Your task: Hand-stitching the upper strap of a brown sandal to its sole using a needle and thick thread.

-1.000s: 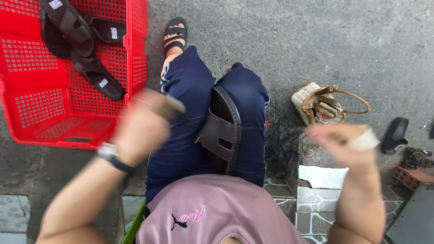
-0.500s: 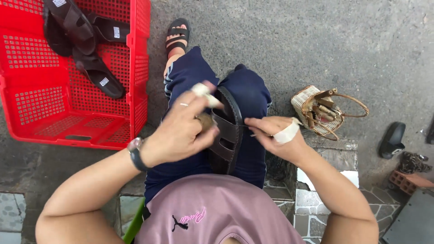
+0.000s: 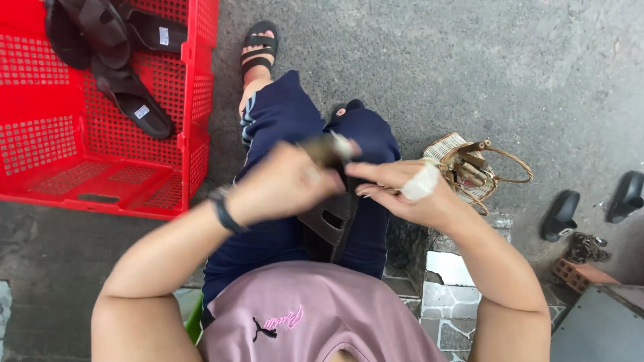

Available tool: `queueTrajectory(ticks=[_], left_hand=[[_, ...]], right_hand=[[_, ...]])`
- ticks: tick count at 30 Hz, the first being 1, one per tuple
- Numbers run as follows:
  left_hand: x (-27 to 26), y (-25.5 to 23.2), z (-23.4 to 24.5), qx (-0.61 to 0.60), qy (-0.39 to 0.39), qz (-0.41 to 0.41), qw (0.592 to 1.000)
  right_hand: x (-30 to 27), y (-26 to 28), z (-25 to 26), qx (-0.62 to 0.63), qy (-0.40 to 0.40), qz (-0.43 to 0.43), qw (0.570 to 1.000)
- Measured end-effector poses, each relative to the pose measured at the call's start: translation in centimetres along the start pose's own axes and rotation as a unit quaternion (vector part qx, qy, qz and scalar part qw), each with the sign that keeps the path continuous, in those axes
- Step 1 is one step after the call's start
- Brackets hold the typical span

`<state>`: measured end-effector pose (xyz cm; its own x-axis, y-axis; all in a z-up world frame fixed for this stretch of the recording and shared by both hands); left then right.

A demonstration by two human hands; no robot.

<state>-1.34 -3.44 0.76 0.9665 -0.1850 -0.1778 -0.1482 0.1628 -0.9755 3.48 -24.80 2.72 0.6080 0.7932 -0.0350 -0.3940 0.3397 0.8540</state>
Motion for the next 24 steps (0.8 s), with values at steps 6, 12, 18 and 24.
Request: queueTrajectory(ticks=[6,12,18,24], left_hand=[[-2.0,-0.8,5.2,0.044,0.166,0.196,0.966],[-4.0,2.8,8.0,0.303,-0.054,0.07,0.949],[-3.8,1.0,-2.0,0.19,-0.032,-0.219,0.956],[-2.7,3.9,-4.5,0.275,-0.021,-0.21,0.938]], right_hand=[[-2.6,0.7,1.1,-0.1,0.009,0.014,0.995],[-2.4,0.5,0.6,-0.233,0.077,0.024,0.969],[-1.9,0.4,1.3,-0.274,0.156,0.002,0.949],[-1.6,0.3,1.1,-0.36,0.211,0.025,0.908]])
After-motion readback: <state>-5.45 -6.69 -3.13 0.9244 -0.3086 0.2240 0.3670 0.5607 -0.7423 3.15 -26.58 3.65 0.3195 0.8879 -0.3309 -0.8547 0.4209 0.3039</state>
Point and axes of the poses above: each hand's wrist, its own x-axis towards the middle knuckle, its own z-axis out of the back of the hand, y = z × x, the point moved 1 cm from there along x, towards the middle knuckle, and after that the axes turned 2 degrees about -z, right-handed, at the moved point
